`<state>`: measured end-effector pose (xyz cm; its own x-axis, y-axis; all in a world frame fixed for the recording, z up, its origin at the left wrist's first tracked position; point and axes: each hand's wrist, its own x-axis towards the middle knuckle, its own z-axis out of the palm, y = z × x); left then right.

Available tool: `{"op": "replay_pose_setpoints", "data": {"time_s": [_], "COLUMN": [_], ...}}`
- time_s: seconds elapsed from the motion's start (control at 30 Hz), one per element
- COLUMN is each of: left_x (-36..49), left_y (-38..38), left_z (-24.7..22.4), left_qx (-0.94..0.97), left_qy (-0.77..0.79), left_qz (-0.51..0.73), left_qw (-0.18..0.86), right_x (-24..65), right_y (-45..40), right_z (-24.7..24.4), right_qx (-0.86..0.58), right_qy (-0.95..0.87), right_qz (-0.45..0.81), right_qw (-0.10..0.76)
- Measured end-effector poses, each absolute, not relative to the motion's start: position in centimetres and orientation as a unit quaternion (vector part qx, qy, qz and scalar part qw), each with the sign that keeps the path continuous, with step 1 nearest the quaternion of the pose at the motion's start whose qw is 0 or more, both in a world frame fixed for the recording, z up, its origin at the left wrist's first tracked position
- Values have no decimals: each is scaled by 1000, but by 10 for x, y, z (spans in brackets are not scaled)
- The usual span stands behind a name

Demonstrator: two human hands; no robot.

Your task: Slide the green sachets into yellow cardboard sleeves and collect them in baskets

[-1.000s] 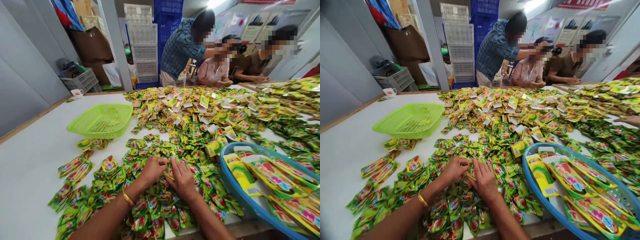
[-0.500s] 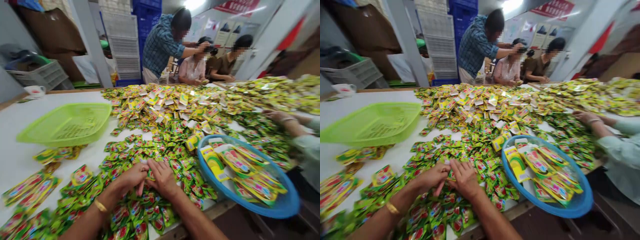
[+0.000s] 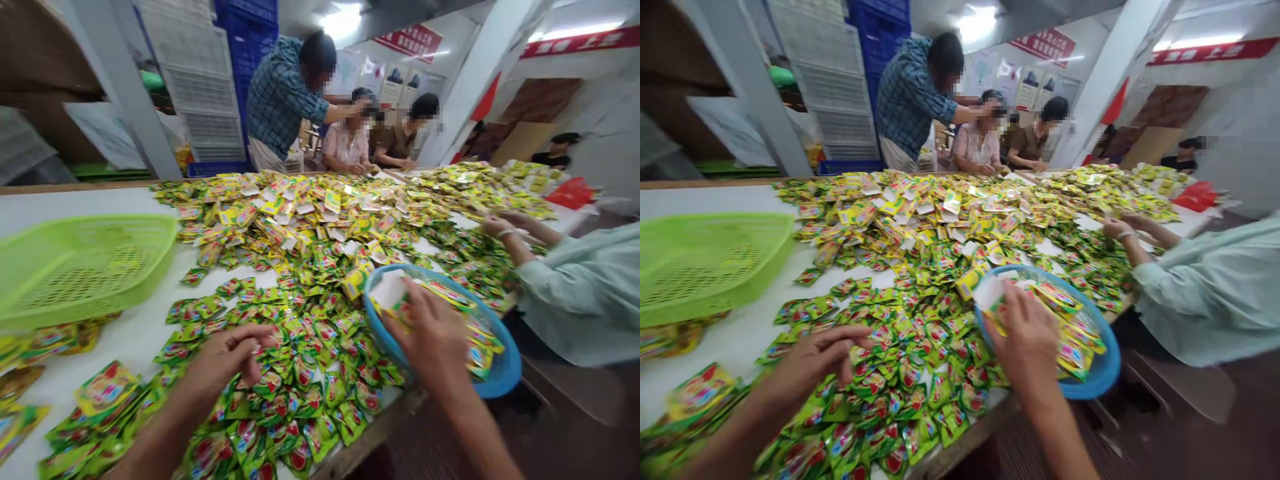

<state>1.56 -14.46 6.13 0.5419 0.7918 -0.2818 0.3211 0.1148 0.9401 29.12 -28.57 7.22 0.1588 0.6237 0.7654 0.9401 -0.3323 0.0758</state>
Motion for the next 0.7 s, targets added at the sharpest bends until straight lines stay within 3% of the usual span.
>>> {"op": "replay_pose_setpoints", "data": {"time_s": [0.07, 0.13, 0.27, 0.37, 0.7], "left_x": [16, 15, 7, 8, 27], "left_y": [-140, -127, -84, -50, 6], "left_z": [48, 36, 19, 11, -3], "left_qx": [627, 642, 748, 766, 761], "left_qy": [430, 440, 545, 586, 607], "left_qz": [193, 202, 184, 177, 154], "left_qw": [620, 594, 332, 198, 167], "right_x": [309, 310, 260, 213, 201], "right_y": [-298, -296, -263, -225, -176], "right_z": [72, 66, 50, 32, -12], "right_qx": [-720, -704, -623, -571, -596], "right_qy": [-547, -541, -619, -698, -712], "right_qz": [-387, -411, -330, -218, -94], "right_qw": [180, 207, 347, 374, 359]}}
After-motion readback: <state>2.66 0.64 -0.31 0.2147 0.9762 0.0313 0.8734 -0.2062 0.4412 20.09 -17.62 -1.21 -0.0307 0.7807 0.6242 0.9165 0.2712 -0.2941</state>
